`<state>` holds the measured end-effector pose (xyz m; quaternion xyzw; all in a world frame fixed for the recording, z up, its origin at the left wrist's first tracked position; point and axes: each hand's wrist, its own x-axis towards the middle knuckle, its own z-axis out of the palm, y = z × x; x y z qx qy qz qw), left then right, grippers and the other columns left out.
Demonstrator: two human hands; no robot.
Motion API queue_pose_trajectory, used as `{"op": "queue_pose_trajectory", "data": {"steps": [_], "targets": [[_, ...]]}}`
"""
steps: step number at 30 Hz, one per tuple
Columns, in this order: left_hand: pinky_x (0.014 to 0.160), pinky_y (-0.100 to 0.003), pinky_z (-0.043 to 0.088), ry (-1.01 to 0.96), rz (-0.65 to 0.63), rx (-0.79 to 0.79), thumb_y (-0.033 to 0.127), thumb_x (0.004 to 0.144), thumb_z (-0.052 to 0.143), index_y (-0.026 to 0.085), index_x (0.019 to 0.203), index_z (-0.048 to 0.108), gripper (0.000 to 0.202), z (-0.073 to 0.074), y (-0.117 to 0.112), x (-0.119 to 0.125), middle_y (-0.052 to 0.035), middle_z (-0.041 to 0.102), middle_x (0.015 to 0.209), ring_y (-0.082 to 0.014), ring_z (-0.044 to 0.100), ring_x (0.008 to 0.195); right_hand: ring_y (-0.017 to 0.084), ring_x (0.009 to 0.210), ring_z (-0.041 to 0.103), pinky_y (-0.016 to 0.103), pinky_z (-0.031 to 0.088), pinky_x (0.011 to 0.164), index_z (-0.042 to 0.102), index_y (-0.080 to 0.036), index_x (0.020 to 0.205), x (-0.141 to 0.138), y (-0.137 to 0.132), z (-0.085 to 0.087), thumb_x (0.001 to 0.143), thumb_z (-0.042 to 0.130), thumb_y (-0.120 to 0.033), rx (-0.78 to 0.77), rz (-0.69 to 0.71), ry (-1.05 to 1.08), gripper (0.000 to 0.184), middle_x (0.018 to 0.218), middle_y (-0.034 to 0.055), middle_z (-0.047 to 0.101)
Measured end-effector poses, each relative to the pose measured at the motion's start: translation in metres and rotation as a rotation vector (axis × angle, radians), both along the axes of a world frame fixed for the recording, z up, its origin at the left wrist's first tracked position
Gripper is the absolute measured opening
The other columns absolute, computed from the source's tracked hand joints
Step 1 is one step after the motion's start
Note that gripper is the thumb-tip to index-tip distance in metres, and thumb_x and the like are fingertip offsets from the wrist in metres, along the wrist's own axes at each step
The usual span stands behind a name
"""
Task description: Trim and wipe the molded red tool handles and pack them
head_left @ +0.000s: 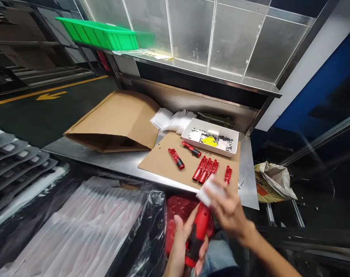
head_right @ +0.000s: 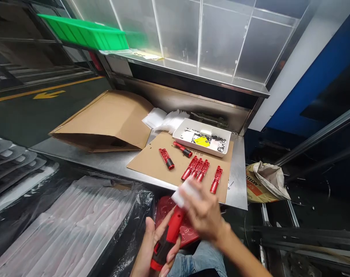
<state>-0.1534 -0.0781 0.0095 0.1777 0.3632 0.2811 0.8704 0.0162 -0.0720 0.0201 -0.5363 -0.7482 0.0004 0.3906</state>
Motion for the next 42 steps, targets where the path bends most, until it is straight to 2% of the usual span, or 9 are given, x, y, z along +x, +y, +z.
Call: {"op": "queue_pose_trajectory", "data": {"steps": [3,8,13,19,22,24,26,34,42], "targets": [[0.031,-0.01,0.029,-0.062,-0.01,-0.077,0.075,0.078,0.051,0.016,0.12,0.064,0.074,0.004,0.002,-0.003,0.0018,0.053,0.042,-0.004,0.037,0.03,0.021,0.108,0.067,0.031,0.06,0.085,0.063,-0.02,0.126,-0.003,0.0,0.002,0.099,0.04,-0.03,0.04,0.139,-0.011,0.037,0.13,0.0125,0.063],[0.028,-0.01,0.025,-0.142,-0.05,-0.005,0.077,0.081,0.041,0.026,0.143,0.042,0.08,0.007,0.003,-0.004,0.0022,0.054,0.046,-0.0049,0.033,0.029,0.023,0.114,0.064,0.035,0.058,0.09,0.065,-0.02,0.125,0.003,0.007,0.004,0.099,0.043,-0.026,0.019,-0.171,0.079,0.034,0.134,0.0143,0.058],[0.031,-0.013,0.033,0.058,-0.04,0.188,0.07,0.078,0.058,0.022,0.151,0.025,0.094,0.001,-0.001,-0.003,0.0043,0.053,0.046,-0.0057,0.033,0.032,0.023,0.114,0.063,0.034,0.06,0.087,0.065,-0.026,0.125,0.003,0.006,0.004,0.098,0.046,-0.029,0.043,-0.117,0.066,0.033,0.131,0.0118,0.056],[0.037,-0.025,0.044,0.358,-0.133,0.485,0.046,0.077,0.071,0.027,0.147,0.038,0.08,-0.007,0.0,-0.011,0.0022,0.061,0.052,-0.0141,0.045,0.034,0.024,0.118,0.058,0.036,0.058,0.088,0.063,-0.032,0.127,0.017,0.006,0.005,0.096,0.048,-0.027,-0.015,-0.04,-0.011,0.034,0.14,0.0105,0.043],[0.071,-0.037,0.058,0.444,-0.057,0.605,0.045,0.075,0.072,0.021,0.14,0.049,0.074,-0.005,0.002,-0.009,-0.0078,0.074,0.084,-0.025,0.067,0.066,0.024,0.118,0.057,0.036,0.058,0.086,0.061,-0.032,0.129,0.024,0.005,0.006,0.096,0.049,-0.027,-0.02,-0.011,-0.063,0.036,0.141,0.0119,0.04],[0.1,-0.041,0.047,0.474,0.021,0.683,0.042,0.073,0.072,0.02,0.13,0.06,0.063,-0.002,0.002,-0.006,-0.0109,0.073,0.111,-0.032,0.065,0.104,0.023,0.115,0.06,0.034,0.059,0.082,0.06,-0.032,0.13,0.027,0.005,0.008,0.096,0.049,-0.025,-0.03,0.033,-0.11,0.036,0.139,0.0123,0.042],[0.111,-0.04,0.036,0.493,0.057,0.73,0.038,0.073,0.072,0.022,0.125,0.065,0.055,0.002,0.001,-0.002,-0.0092,0.068,0.126,-0.0327,0.056,0.122,0.021,0.108,0.064,0.032,0.06,0.078,0.062,-0.031,0.127,0.028,0.005,0.01,0.096,0.047,-0.023,-0.03,0.034,-0.131,0.035,0.137,0.0124,0.046],[0.079,-0.03,0.049,0.732,0.124,0.813,0.034,0.074,0.071,0.026,0.131,0.059,0.058,0.001,-0.006,0.008,-0.0063,0.077,0.101,-0.0286,0.069,0.087,0.024,0.108,0.065,0.033,0.061,0.077,0.064,-0.026,0.125,0.016,-0.008,0.008,0.095,0.048,-0.022,0.004,-0.013,-0.093,0.034,0.135,0.0145,0.048],[0.079,-0.034,0.045,0.862,0.138,0.865,0.035,0.079,0.064,0.028,0.132,0.057,0.054,-0.014,-0.006,0.011,-0.0092,0.076,0.098,-0.0329,0.069,0.084,0.026,0.108,0.066,0.034,0.063,0.076,0.064,-0.026,0.125,-0.015,-0.02,-0.009,0.095,0.048,-0.022,0.031,-0.171,-0.029,0.035,0.133,0.0146,0.047]]}}
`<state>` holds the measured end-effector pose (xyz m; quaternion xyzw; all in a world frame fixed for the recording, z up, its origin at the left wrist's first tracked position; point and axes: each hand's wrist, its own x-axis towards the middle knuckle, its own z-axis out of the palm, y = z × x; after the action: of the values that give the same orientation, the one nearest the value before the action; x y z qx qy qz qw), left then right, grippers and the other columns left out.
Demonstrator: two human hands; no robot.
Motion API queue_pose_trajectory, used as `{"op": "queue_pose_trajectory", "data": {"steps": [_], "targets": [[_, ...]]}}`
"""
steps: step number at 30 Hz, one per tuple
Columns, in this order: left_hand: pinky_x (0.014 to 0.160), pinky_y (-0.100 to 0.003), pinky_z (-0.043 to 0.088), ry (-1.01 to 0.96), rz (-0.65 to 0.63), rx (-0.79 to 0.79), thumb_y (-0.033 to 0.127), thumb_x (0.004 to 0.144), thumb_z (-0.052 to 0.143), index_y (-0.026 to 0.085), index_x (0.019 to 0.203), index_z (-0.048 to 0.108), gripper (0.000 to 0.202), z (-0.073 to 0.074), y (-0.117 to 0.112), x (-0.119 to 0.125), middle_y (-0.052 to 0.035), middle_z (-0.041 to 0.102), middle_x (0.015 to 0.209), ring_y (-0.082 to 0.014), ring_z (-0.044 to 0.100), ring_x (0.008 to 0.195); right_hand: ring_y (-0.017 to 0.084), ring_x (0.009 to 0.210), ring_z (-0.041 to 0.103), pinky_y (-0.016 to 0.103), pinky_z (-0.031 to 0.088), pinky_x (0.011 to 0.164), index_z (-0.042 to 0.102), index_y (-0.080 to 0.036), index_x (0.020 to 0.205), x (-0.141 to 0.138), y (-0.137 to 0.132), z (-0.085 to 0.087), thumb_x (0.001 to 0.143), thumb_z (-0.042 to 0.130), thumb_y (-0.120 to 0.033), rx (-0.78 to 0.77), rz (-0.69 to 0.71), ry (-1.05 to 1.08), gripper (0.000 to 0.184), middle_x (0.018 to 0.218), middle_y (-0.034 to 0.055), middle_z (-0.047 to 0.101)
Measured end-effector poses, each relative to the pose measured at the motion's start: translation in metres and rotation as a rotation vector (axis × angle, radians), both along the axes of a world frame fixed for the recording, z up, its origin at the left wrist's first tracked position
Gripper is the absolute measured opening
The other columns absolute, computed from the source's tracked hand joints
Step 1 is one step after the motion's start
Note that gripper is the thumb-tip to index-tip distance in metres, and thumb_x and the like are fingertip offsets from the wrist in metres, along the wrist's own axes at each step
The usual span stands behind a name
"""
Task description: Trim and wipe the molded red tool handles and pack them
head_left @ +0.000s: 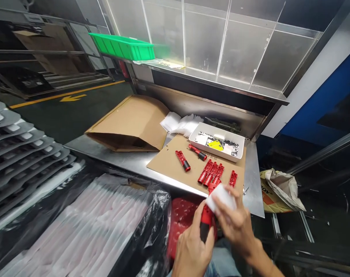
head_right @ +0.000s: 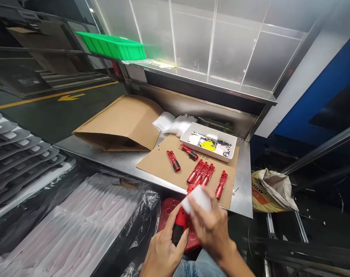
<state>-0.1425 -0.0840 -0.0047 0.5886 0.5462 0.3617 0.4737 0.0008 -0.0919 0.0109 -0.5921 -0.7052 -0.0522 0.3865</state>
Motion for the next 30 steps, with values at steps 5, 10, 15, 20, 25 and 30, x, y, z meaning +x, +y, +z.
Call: {"op": "queue_pose_trajectory", "data": {"steps": [5,10,15,20,25,30], "targets": [[0.084,-0.04,0.045,0.059,-0.016,-0.015,0.041,0.084,0.058,0.028,0.136,0.054,0.054,-0.002,0.0,0.0,-0.0125,0.07,0.123,-0.0378,0.067,0.101,0.03,0.116,0.063,0.037,0.063,0.08,0.056,-0.027,0.136,-0.017,-0.004,-0.013,0.096,0.044,-0.023,-0.026,-0.155,0.079,0.041,0.14,0.0154,0.041],[0.086,-0.038,0.046,0.019,0.0,0.027,0.04,0.085,0.059,0.03,0.137,0.054,0.054,-0.003,0.0,0.0,-0.0117,0.071,0.115,-0.0341,0.067,0.094,0.03,0.124,0.056,0.041,0.06,0.089,0.058,-0.026,0.133,-0.023,0.011,-0.01,0.098,0.044,-0.027,-0.001,-0.218,0.18,0.038,0.142,0.0144,0.04],[0.068,-0.031,0.05,-0.007,0.022,0.111,0.035,0.083,0.063,0.032,0.136,0.055,0.054,-0.017,-0.002,-0.002,-0.0093,0.073,0.098,-0.0286,0.069,0.075,0.025,0.122,0.058,0.035,0.059,0.09,0.055,-0.029,0.136,-0.021,0.023,-0.004,0.098,0.044,-0.024,0.011,-0.134,0.223,0.04,0.144,0.0117,0.038],[0.054,-0.027,0.047,0.385,-0.053,0.304,0.026,0.093,0.042,0.035,0.146,0.039,0.054,-0.036,-0.001,-0.007,-0.0067,0.074,0.109,-0.0202,0.069,0.06,0.027,0.124,0.056,0.042,0.054,0.098,0.067,-0.03,0.123,-0.015,0.029,-0.002,0.097,0.047,-0.033,-0.088,-0.201,0.349,0.032,0.134,0.0102,0.049],[0.076,-0.033,0.055,0.271,-0.054,0.261,0.031,0.093,0.04,0.033,0.149,0.032,0.057,-0.039,-0.001,-0.007,-0.0064,0.069,0.126,-0.0263,0.072,0.092,0.024,0.121,0.058,0.037,0.053,0.098,0.065,-0.034,0.125,-0.006,0.032,-0.005,0.096,0.049,-0.037,-0.14,-0.021,0.457,0.033,0.139,0.008,0.048],[0.077,-0.029,0.054,-0.303,-0.187,-0.151,0.045,0.088,0.055,0.032,0.148,0.036,0.064,-0.018,0.002,-0.013,-0.0048,0.074,0.106,-0.0193,0.068,0.077,0.027,0.132,0.047,0.048,0.041,0.11,0.065,-0.035,0.125,0.008,0.035,-0.009,0.098,0.046,-0.038,-0.126,-0.024,0.534,0.033,0.142,0.0077,0.046]]}}
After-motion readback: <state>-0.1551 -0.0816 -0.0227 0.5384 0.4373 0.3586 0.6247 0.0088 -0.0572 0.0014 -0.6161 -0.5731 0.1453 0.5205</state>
